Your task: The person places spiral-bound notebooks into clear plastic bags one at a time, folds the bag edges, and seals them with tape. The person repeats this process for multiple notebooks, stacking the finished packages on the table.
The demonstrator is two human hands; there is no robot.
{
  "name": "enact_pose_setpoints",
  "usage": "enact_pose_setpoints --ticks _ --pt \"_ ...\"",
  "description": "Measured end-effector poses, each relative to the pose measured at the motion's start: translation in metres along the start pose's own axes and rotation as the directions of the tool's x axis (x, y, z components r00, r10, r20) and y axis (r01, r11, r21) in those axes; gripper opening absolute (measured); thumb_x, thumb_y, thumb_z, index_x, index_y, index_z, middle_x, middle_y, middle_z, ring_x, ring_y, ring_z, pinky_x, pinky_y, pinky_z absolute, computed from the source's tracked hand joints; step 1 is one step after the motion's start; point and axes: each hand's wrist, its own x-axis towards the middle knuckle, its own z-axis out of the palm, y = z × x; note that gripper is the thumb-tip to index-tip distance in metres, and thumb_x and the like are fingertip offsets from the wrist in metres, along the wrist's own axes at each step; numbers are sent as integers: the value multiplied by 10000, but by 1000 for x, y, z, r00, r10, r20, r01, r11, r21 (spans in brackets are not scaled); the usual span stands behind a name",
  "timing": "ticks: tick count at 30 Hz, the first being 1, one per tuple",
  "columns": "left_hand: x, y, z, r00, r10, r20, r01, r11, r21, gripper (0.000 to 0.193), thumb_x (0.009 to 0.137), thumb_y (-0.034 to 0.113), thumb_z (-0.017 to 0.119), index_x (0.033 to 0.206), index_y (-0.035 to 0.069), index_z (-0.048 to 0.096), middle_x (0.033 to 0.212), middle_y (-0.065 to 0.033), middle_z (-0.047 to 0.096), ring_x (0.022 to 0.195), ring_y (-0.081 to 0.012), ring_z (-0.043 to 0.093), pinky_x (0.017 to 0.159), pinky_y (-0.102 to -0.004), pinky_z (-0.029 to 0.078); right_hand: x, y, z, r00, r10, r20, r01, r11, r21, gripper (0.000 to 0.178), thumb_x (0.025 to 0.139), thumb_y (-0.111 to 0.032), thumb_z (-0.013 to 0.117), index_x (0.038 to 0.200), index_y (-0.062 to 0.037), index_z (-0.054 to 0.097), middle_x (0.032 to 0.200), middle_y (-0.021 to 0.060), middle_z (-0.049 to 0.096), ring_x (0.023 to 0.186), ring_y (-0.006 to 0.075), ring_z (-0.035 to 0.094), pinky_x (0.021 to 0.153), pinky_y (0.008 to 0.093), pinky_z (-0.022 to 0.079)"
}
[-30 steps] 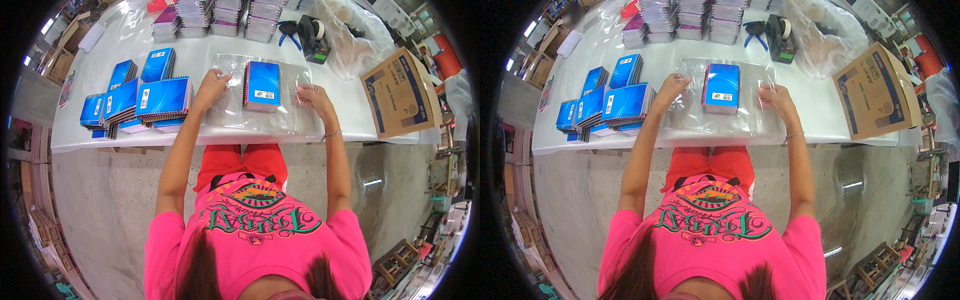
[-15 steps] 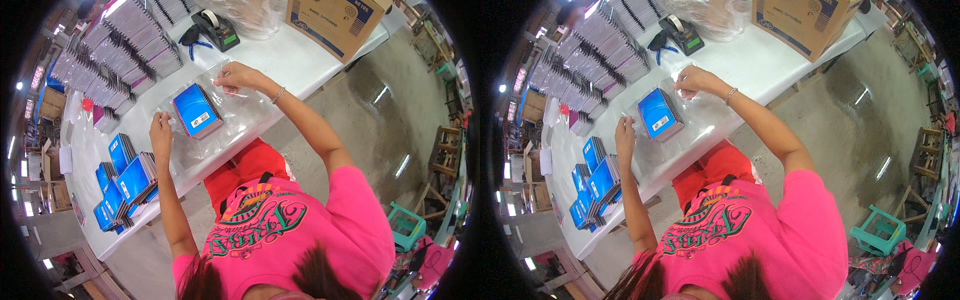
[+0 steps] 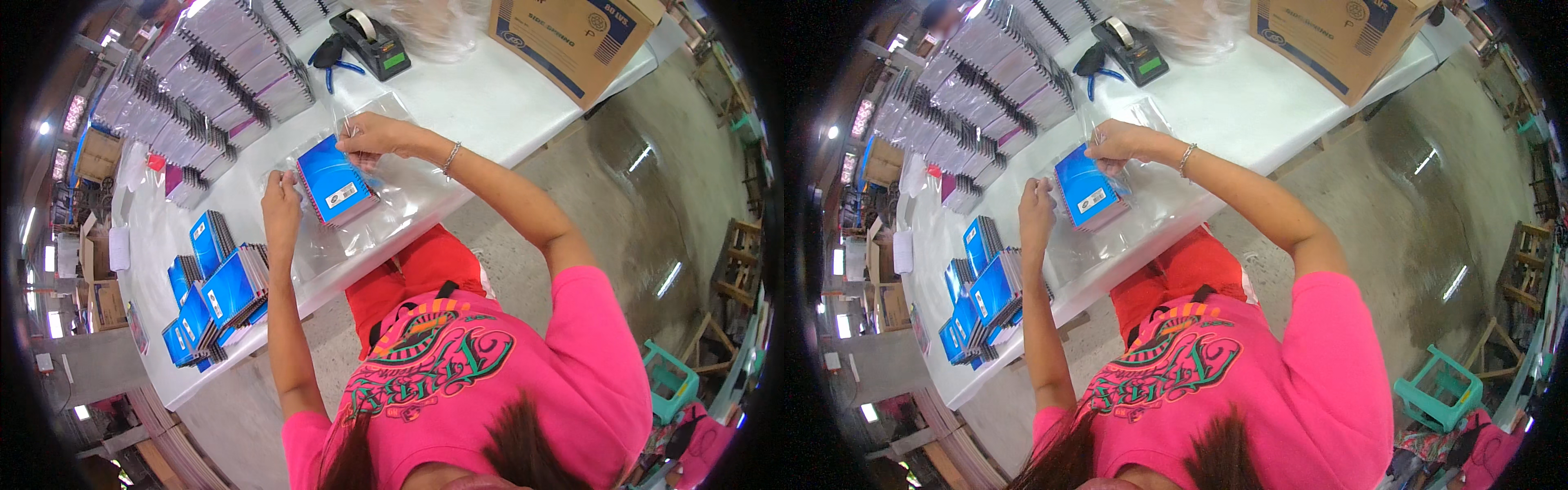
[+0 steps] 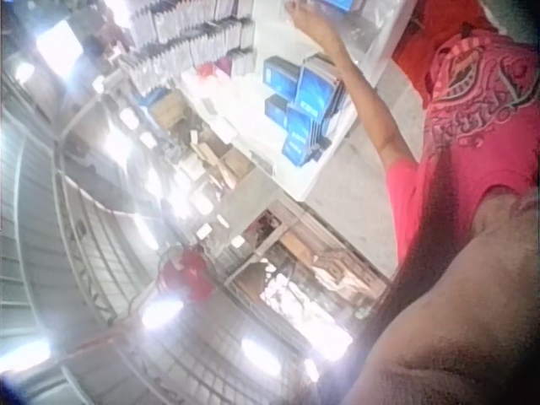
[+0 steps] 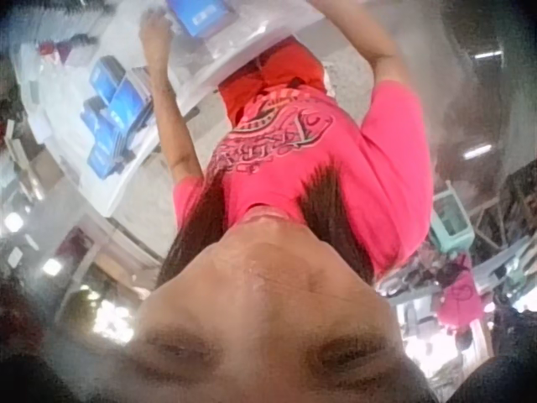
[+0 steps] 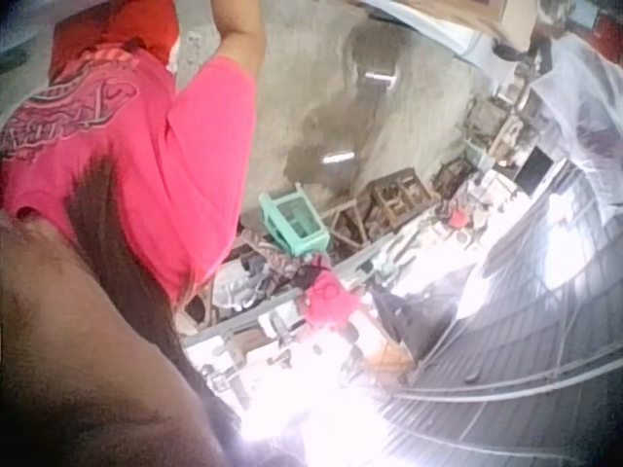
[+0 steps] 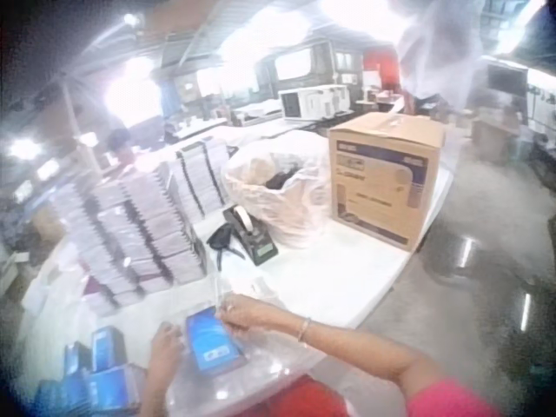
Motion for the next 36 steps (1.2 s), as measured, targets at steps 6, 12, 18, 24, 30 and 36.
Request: enact_pose_setpoints --ticks 6,12,18,24,30,36 --pt "8 1 11 998 57 13 -58 994 97 276 996 241 446 970 -10 559 821 -270 641 780 -464 613 679 -504 452 12 -2 30 996 -18 -93 -9 961 -276 161 917 -133 608 917 24 576 687 109 636 523 165 602 486 297 500" --pt "4 19 29 991 127 -41 -117 974 193 284 989 243 440 996 -8 573 868 -291 644 858 -493 611 727 -555 460 21 2 44 973 -144 -179 -9 756 -654 240 746 -139 598 829 84 621 808 293 670 769 406 694 697 461 559" --pt "9 8 31 986 164 -20 -160 976 149 287 968 225 454 990 -27 591 841 -281 643 832 -479 619 729 -514 472 21 9 48 934 -320 -156 96 648 -755 259 746 -168 623 844 72 637 823 305 655 824 455 660 752 489 534" --pt "19 -5 4 962 194 191 -208 976 58 222 890 125 480 1002 1 625 1004 -224 632 977 -346 622 842 -421 463 14 -3 48 968 -214 -133 68 731 -679 159 857 -120 583 847 31 533 674 197 631 585 342 655 551 439 504" --pt "-8 -12 -3 930 298 217 -279 954 -111 433 787 218 668 1190 70 613 1423 -141 453 1267 -297 489 1072 -407 375 11 -2 47 971 -204 -125 68 737 -673 165 886 -130 579 909 27 531 661 150 624 528 255 636 507 390 497" --pt "-17 -13 -7 916 244 319 -192 963 -187 794 771 341 770 1457 131 429 1553 -139 315 1430 -288 301 1165 -398 238 7 -3 47 989 -20 -149 -59 859 -508 239 924 -186 585 1019 28 538 714 126 638 589 203 635 523 355 495"
